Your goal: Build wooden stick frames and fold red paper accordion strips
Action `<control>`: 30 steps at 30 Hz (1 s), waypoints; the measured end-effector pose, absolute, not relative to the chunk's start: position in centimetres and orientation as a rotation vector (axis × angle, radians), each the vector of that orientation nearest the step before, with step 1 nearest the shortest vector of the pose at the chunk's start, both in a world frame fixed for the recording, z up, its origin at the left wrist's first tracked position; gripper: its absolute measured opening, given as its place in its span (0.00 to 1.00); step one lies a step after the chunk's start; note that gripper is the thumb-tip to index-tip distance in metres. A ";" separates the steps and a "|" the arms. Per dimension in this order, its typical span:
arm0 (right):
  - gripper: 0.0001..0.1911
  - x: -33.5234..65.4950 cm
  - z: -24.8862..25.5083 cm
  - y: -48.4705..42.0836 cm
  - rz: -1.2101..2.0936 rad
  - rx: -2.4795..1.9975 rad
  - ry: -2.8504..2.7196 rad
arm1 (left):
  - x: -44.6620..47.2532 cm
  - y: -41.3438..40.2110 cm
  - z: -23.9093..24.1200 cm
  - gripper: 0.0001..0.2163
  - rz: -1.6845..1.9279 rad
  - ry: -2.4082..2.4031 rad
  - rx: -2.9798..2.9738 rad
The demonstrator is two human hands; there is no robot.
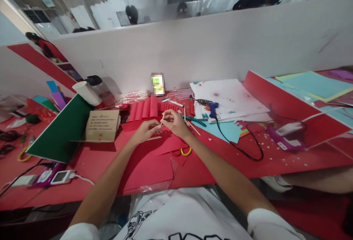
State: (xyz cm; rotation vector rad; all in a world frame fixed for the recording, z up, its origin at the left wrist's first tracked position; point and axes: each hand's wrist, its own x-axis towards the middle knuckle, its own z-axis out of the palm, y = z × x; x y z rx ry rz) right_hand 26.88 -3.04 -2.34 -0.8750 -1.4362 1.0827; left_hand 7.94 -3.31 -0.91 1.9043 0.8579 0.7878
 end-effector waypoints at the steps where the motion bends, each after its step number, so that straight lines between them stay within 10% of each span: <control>1: 0.16 26.9 -2.3 -3.0 1.073 -0.885 -1.439 | 8.1 -3.2 -1.1 0.17 0.818 0.860 1.880; 10: 0.12 28.4 -1.9 -2.3 0.814 -1.001 -1.694 | 8.5 -3.0 -1.4 0.14 0.878 0.923 1.820; 16: 0.22 33.9 -1.0 -2.0 0.135 -1.724 -2.158 | 8.5 -3.0 -1.2 0.13 0.937 0.959 1.832; 23: 0.38 34.6 -0.6 -3.1 0.062 -2.068 -2.327 | 7.8 -2.6 -1.2 0.11 0.960 1.002 1.789; 30: 0.23 33.7 -0.9 -3.5 0.050 -2.073 -2.328 | 7.6 -2.6 -1.4 0.08 0.993 0.986 1.799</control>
